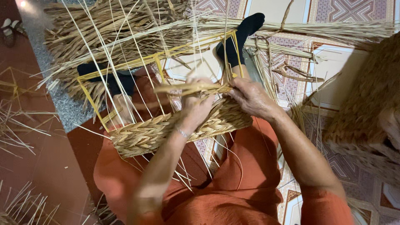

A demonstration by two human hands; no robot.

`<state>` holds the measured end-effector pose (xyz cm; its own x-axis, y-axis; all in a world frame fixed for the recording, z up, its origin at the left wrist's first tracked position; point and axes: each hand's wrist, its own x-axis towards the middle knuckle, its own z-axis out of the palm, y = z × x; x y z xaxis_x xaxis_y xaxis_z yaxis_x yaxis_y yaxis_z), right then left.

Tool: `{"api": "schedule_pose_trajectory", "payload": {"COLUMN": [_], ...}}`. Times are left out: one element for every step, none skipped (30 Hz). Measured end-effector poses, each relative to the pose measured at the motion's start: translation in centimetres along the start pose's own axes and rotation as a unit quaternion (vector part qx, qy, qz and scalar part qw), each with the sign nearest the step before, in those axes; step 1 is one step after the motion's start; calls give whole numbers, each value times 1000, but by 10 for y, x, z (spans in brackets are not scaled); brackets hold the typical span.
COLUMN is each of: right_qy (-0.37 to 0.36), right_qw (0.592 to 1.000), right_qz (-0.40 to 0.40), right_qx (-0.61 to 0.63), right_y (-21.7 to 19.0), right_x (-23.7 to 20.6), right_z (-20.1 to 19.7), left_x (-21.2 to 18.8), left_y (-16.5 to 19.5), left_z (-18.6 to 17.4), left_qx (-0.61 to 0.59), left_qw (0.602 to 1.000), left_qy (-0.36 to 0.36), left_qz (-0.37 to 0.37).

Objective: The person weaves a basket by hand, interlacing dried palm fibers through a yellow metal frame held between their legs. They repeatedly pull fibers through the weave, tighten the pattern, and adjust the frame to continue building the basket's base.

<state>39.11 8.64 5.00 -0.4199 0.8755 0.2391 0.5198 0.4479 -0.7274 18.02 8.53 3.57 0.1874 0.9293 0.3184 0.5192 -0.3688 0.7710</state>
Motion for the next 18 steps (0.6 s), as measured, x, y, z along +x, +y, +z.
{"api": "schedule_pose_trajectory", "payload": {"right_qy": [0, -21, -42, -65, -33, 2, 38, 56, 72, 89, 78, 66, 54, 46, 38, 31, 6, -21], "right_qw": [1000, 998, 994, 987, 994, 998, 999, 998, 996, 992, 994, 996, 997, 995, 993, 989, 991, 993], "right_qz": [6, 53, 99, 145, 103, 60, 16, -10, -36, -62, -48, -34, -20, -32, -43, -53, -39, -27], "right_qx": [0, -12, -24, -36, -25, -14, -5, -26, -47, -68, -62, -56, -52, -79, -106, -133, -124, -113], "right_y": [1, 1, 1, 1, 0, -1, -2, -3, -5, -6, -8, -9, -11, -13, -14, -16, -18, -18], "right_x": [0, 1, 2, 4, 5, 7, 9, 10, 11, 12, 12, 13, 14, 15, 15, 15, 16, 15], "right_z": [1, 2, 3, 5, 7, 10, 12, 14, 15, 17, 17, 18, 17, 17, 16, 15, 13, 10], "left_x": [-9, -17, -25, -33, -40, -45, -51, -60, -67, -71, -76, -79, -78, -75, -71, -66, -60, -55], "left_y": [-1, -2, -2, -2, 1, 4, 10, 18, 25, 30, 35, 38, 38, 35, 33, 31, 29, 26], "left_z": [-1, -2, -2, -2, -1, 0, 3, 7, 8, 5, 2, -1, -8, -19, -27, -31, -35, -40], "left_qx": [-103, -204, -302, -376, -446, -511, -535, -557, -579, -565, -552, -538, -377, -202, -17, -26, -34, -42], "left_qw": [993, 971, 935, 898, 854, 803, 801, 797, 792, 805, 817, 829, 924, 979, 994, 993, 991, 988], "left_qy": [8, 16, 24, 24, 25, 25, 27, 30, 32, 21, 9, -2, 5, 13, 20, 34, 50, 65], "left_qz": [-62, -123, -184, -227, -267, -304, -266, -229, -193, -180, -166, -152, -69, 17, 101, 111, 121, 130]}}
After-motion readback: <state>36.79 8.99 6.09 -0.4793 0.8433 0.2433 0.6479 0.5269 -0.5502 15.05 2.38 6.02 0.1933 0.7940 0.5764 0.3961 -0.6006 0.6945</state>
